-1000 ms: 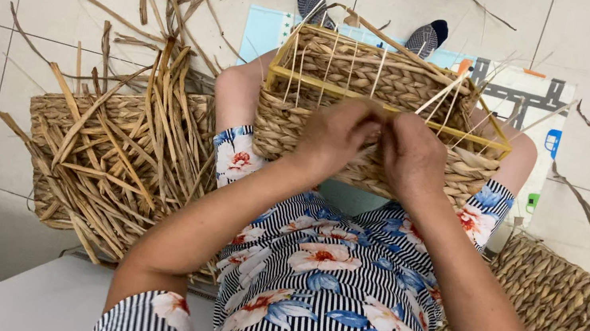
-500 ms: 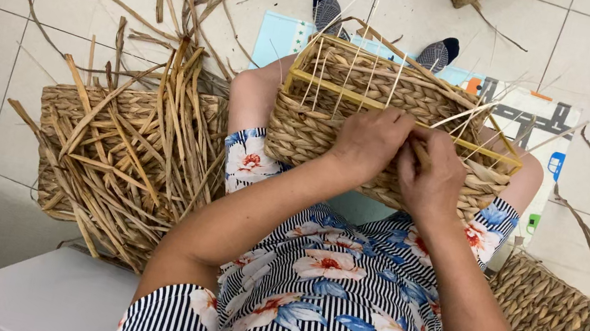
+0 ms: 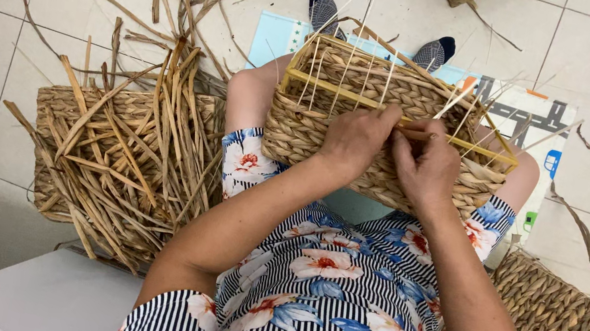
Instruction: The person weaves a basket by hand using dried plant fibers, threading long strands through the existing structure of the basket and a yellow frame.
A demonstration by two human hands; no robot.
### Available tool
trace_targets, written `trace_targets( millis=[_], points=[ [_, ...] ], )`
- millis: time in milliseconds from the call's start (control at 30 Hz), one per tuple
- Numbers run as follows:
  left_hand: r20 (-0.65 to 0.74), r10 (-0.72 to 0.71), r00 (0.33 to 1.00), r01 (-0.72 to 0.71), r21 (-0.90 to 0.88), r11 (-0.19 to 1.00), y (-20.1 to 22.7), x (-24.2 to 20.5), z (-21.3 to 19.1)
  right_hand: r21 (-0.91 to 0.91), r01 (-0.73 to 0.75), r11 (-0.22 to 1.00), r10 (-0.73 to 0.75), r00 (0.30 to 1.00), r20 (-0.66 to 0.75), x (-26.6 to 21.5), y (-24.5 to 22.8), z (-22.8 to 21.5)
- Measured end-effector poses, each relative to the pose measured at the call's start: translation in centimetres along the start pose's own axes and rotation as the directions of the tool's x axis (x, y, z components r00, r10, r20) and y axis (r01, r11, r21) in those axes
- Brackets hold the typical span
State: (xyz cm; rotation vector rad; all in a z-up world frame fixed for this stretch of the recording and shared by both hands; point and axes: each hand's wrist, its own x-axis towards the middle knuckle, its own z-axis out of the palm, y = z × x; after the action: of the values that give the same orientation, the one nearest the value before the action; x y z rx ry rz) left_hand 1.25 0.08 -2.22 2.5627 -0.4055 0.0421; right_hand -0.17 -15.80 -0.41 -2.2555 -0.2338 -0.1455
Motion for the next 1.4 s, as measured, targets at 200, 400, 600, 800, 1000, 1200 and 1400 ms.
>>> trace_targets(
  millis=[200,400,600,800,1000,1200,1400],
  points=[
    [-0.233,0.051,0.971,-0.044,0.036,0.998,-0.2,-1.1,0.9,-0.230,0.119,0.966,-0.131,0.991,-0.039,-0.6,0.0,0.7],
    [-0.173,-0.015,0.985,0.015,-0.001,1.000,0.2,-2.6,-0.4,-0.074,0.119,0.990,-0.123,0.992,-0.043,-0.9,-0.3,-0.5],
    [-0.136,-0.020,0.990,0.027,0.049,0.998,-0.6,-1.8,-1.0,-0.178,0.275,0.945,-0.285,0.958,-0.036,-1.0,-0.9,-0.3],
    [-0.106,-0.250,0.962,0.184,-0.420,0.889,-0.6,-3.1,0.4,-0.230,0.170,0.958,-0.184,0.982,-0.044,-1.3,-0.6,0.1],
    [-0.252,-0.442,0.861,0.027,-0.845,0.534,-1.5,-3.6,2.6,-0.362,0.335,0.870,-0.333,0.940,0.071,-1.2,0.1,-0.3],
    [0.079,-0.156,0.985,0.036,-0.964,-0.263,-3.0,-5.8,2.1,-0.288,0.343,0.894,-0.324,0.939,0.113,-2.3,0.9,-0.8],
    [0.031,-0.072,0.997,-0.005,-0.890,-0.456,-5.7,-9.6,0.8,-0.104,0.342,0.934,-0.334,0.938,0.090,-3.3,2.7,-1.4]
  ],
)
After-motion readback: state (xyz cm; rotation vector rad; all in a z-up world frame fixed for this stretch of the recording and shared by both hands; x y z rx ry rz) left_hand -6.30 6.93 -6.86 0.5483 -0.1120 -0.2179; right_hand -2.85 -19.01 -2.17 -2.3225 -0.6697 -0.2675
